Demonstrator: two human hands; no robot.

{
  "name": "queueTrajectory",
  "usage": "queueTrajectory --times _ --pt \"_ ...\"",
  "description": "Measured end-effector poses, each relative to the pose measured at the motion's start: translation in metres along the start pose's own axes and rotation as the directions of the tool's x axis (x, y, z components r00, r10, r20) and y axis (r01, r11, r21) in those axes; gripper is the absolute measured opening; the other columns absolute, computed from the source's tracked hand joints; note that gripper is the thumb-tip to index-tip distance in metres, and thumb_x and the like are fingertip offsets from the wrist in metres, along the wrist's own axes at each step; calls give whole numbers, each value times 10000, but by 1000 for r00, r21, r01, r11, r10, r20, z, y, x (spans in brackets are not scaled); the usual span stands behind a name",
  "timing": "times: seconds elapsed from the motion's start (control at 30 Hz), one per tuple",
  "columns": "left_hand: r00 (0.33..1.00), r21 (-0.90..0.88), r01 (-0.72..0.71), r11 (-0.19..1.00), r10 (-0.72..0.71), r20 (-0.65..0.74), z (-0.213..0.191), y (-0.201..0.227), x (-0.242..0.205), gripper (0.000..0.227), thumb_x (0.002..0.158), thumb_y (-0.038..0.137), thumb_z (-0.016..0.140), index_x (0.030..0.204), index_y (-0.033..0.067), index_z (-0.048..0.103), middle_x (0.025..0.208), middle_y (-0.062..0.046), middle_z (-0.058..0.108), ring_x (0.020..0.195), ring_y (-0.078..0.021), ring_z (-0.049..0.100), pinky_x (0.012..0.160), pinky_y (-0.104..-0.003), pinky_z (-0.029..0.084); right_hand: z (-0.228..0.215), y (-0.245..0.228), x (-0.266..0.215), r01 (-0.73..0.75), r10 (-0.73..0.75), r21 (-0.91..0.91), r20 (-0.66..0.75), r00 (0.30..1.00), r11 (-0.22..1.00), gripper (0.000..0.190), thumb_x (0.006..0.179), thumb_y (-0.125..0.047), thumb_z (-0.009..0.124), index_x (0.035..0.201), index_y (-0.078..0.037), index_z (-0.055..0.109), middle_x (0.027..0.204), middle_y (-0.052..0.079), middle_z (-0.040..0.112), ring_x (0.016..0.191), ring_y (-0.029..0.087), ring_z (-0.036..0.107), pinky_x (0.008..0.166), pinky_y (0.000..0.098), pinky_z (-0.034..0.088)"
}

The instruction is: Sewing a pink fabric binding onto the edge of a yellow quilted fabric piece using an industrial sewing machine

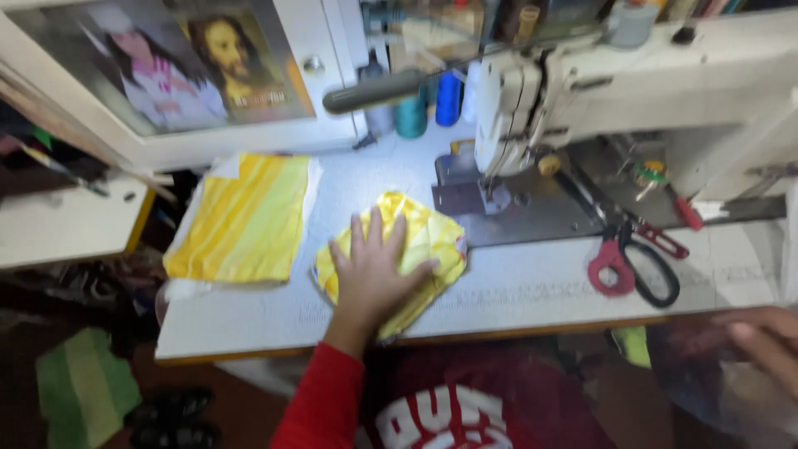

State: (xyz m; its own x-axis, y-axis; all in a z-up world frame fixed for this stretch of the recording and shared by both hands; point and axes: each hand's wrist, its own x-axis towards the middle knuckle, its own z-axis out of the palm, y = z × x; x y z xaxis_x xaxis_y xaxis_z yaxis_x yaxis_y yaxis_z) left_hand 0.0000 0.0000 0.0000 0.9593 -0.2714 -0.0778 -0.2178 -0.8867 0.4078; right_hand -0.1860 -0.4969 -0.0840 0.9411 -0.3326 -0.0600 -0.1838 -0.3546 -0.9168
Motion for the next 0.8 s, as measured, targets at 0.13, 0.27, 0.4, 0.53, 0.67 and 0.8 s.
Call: queueTrajectory --times 0.13,0.27,0.4,0.53,0.67,0.8 --pt "655 -333 -532 778 129 -745 31 -40 -28 360 1032 99 597 1389 131 561 1574 -170 472 1538 -376 392 1255 -505 336 55 -51 -22 35 167 -485 367 915 874 328 815 -345 749 1073 -267 936 1031 -142 1006 949 -5 900 897 173 643" --pt "448 -317 -551 772 -47 -893 58 -66 -109 220 1045 37 589 1255 -19 622 1226 -158 675 1165 -273 649 1047 -377 558 129 -36 -4 98 290 -620 494 820 779 306 878 -477 674 1106 -327 814 1049 -180 901 948 -27 802 895 164 576" --pt "430 -411 -219 885 -291 -855 132 -130 -161 48 1010 -2 636 1035 -26 670 1020 -142 665 951 -249 639 905 -347 530 190 -7 14 240 450 -846 469 760 477 468 935 -628 471 1250 -313 616 1209 57 734 1143 286 697 981 405 519" --pt "638 -572 465 676 -703 -314 204 -192 -199 622 789 439 744 1328 136 677 1229 -105 670 1203 -275 624 1007 -411 475 238 40 21 259 547 -920 384 744 294 710 920 -770 418 1086 -172 764 1130 122 753 1100 307 721 964 422 534" --pt "642 -512 706 489 -746 174 231 -211 -187 886 762 572 731 1492 126 499 1208 -182 695 1176 -352 654 1043 -437 486 229 83 31 163 412 -879 365 835 448 395 906 -529 569 1184 -289 714 1248 111 723 1175 348 688 985 459 545" --pt "638 -751 577 319 -751 170 222 -205 -184 238 846 235 752 1023 79 777 961 -92 804 923 -221 708 862 -349 521 182 82 29 83 140 -444 446 884 892 149 878 -280 729 765 -191 692 698 -62 632 674 94 582 681 288 444"
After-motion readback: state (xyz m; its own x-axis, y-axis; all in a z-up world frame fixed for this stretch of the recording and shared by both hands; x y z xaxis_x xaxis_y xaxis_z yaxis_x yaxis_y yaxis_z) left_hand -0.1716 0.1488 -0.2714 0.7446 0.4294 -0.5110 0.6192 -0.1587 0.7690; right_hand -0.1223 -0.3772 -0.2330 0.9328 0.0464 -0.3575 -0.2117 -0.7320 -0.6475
